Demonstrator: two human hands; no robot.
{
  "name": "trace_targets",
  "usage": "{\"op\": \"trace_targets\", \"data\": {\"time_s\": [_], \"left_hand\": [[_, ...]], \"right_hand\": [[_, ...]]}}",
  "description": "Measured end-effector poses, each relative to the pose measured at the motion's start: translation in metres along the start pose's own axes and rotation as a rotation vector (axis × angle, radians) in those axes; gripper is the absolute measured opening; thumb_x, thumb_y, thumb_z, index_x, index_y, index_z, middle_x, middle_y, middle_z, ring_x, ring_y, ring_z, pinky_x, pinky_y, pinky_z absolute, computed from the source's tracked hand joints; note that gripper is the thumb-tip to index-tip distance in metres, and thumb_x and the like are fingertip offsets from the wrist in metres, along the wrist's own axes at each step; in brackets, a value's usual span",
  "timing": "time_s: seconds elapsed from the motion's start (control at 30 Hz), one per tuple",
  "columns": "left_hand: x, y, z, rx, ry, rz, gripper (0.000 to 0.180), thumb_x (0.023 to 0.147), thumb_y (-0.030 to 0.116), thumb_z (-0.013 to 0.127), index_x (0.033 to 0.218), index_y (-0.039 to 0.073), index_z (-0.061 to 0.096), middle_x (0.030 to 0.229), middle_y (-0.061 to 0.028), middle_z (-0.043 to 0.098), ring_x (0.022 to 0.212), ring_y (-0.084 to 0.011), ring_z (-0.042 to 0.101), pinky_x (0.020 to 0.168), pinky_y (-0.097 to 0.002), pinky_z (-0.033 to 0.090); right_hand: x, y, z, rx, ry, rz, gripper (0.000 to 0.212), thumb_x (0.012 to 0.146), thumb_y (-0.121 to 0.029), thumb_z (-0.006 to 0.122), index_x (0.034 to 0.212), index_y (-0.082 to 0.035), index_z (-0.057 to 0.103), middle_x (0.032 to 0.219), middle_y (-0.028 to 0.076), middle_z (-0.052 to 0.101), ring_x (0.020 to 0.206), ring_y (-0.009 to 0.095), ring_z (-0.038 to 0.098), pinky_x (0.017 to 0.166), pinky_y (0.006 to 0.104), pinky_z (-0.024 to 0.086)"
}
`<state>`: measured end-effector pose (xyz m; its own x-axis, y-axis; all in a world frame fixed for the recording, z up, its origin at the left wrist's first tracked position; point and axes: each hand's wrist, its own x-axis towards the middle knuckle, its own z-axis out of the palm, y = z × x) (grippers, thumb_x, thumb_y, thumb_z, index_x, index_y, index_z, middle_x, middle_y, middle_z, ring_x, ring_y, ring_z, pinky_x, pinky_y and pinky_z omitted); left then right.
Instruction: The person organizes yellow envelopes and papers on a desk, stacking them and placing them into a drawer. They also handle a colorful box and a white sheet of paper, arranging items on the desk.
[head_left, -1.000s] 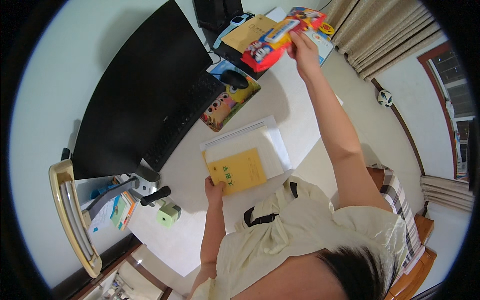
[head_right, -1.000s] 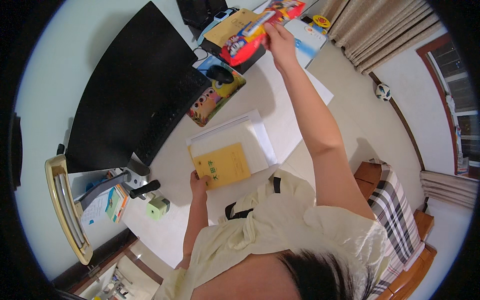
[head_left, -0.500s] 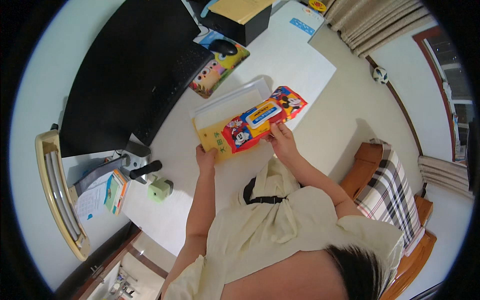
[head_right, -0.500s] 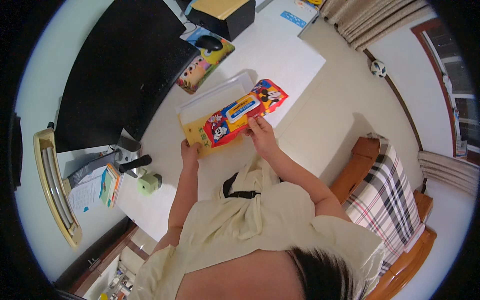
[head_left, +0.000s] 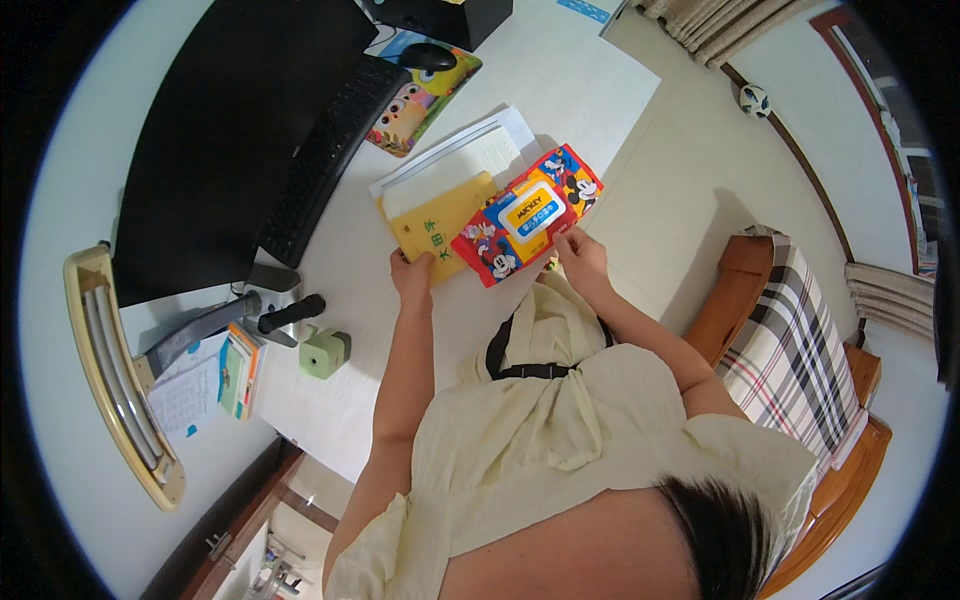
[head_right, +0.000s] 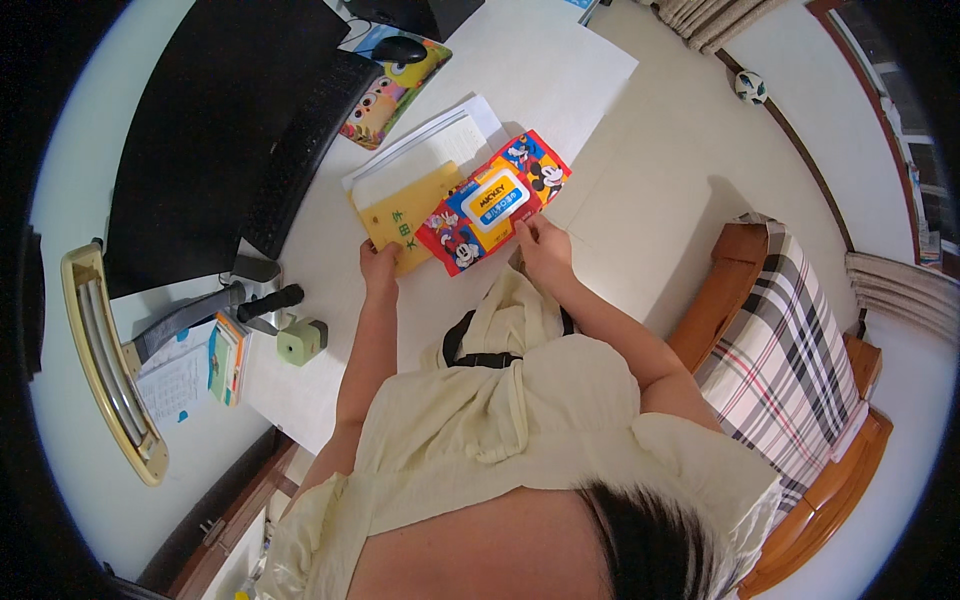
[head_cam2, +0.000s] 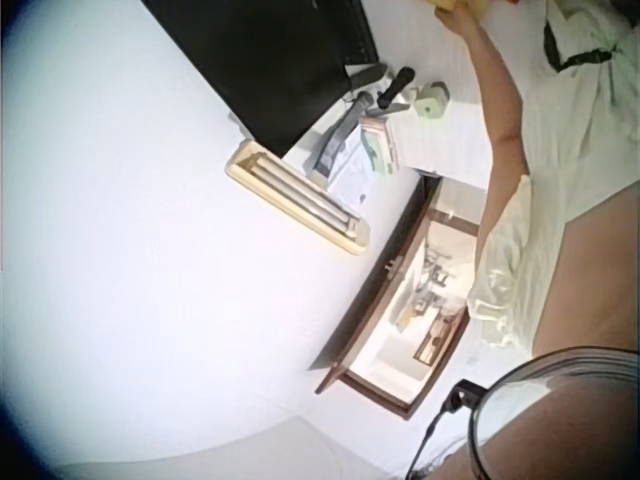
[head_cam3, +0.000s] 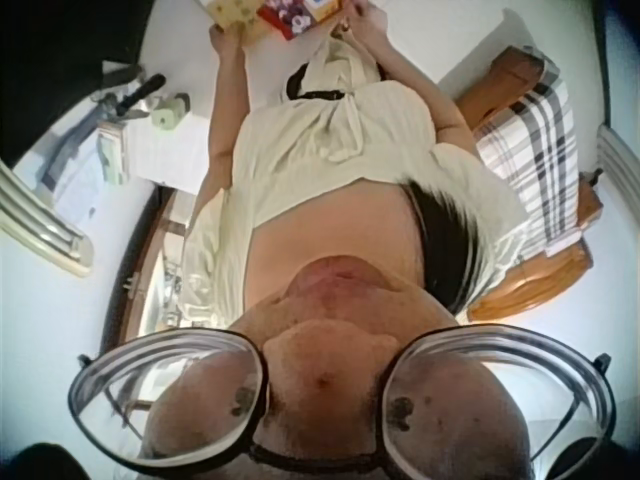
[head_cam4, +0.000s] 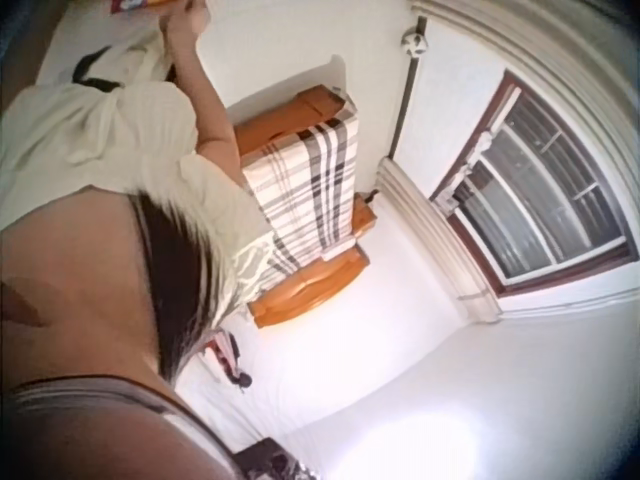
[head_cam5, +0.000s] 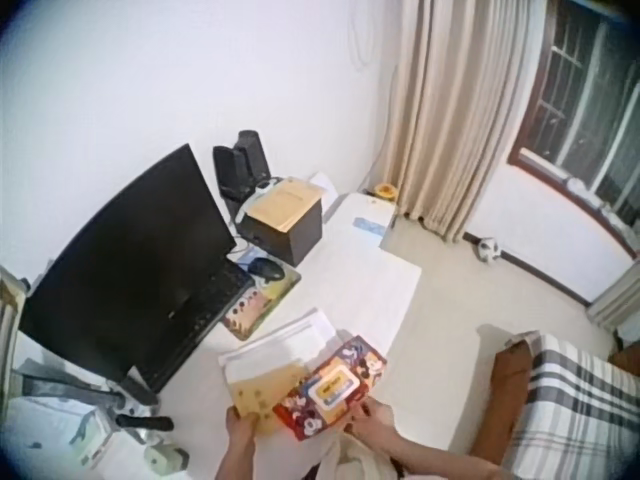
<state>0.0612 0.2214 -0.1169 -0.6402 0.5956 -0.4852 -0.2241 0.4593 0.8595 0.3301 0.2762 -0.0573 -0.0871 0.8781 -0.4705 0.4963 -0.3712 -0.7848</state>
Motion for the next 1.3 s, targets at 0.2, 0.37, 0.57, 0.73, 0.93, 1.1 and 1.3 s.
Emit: {"op": "trace_targets", "data": {"time_s": [0.2,0.37,0.57,0.73,0.93,1.1,1.3], "left_hand": [[-0.025,0.012,0.021,0.431,0.288,0.371,0.050,0.065,0.002,0.063,0.111,-0.005,0.044,0.104,-0.0170,0.054,0.094,-0.0260,0.054,0.085,-0.0337,0.042],[-0.063,0.046,0.041,0.645,0.149,0.933,0.056,0.066,0.001,0.063,0.119,0.002,0.044,0.118,-0.0195,0.047,0.113,-0.0335,0.043,0.099,-0.0439,0.030],[-0.077,0.055,0.069,0.836,-0.491,1.031,0.055,0.067,0.014,0.067,0.118,0.005,0.048,0.127,-0.0110,0.045,0.120,-0.0302,0.039,0.101,-0.0442,0.028],[-0.070,0.044,0.077,0.898,-0.422,0.958,0.059,0.067,0.019,0.069,0.120,0.006,0.047,0.125,-0.0109,0.046,0.119,-0.0290,0.040,0.101,-0.0428,0.028],[-0.070,0.051,0.086,0.895,-0.344,0.879,0.063,0.066,0.029,0.073,0.120,0.009,0.048,0.117,-0.0100,0.051,0.111,-0.0288,0.044,0.095,-0.0422,0.030],[-0.066,0.052,0.092,0.931,-0.309,0.942,0.063,0.067,0.037,0.072,0.119,0.011,0.049,0.114,-0.0084,0.052,0.109,-0.0259,0.045,0.092,-0.0414,0.029],[-0.063,0.060,0.097,0.898,-0.322,0.827,0.055,0.068,0.036,0.070,0.114,0.011,0.052,0.107,-0.0077,0.055,0.104,-0.0254,0.047,0.089,-0.0413,0.032]], "right_hand": [[0.011,-0.021,0.002,-0.412,0.327,-0.587,0.037,0.076,-0.014,0.065,0.110,-0.005,0.054,0.113,0.016,0.051,0.102,0.029,0.049,0.087,0.0347,0.042],[0.019,-0.030,-0.004,-0.622,0.097,-0.633,0.057,0.069,-0.014,0.069,0.122,-0.007,0.049,0.128,0.017,0.041,0.116,0.033,0.038,0.099,0.0361,0.034],[0.044,-0.022,-0.025,-0.712,-0.073,-0.760,0.055,0.070,-0.015,0.068,0.122,-0.009,0.050,0.129,0.013,0.043,0.113,0.030,0.042,0.097,0.0362,0.037],[0.051,-0.027,-0.032,-0.848,-0.078,-0.907,0.043,0.077,-0.021,0.063,0.117,-0.008,0.053,0.119,0.012,0.053,0.105,0.029,0.050,0.088,0.0351,0.044],[0.072,-0.044,-0.024,-0.343,0.013,-0.455,0.036,0.088,-0.029,0.054,0.113,-0.004,0.053,0.092,0.018,0.062,0.082,0.031,0.061,0.075,0.0360,0.049],[0.082,-0.039,-0.016,-0.357,0.037,-0.452,0.038,0.089,-0.033,0.051,0.109,-0.001,0.052,0.081,0.016,0.063,0.074,0.028,0.063,0.066,0.0354,0.050],[0.082,-0.017,-0.020,0.581,-0.222,-0.240,0.022,0.095,-0.016,0.041,0.108,-0.002,0.052,0.096,0.007,0.061,0.079,0.014,0.061,0.069,0.0257,0.050]]}}
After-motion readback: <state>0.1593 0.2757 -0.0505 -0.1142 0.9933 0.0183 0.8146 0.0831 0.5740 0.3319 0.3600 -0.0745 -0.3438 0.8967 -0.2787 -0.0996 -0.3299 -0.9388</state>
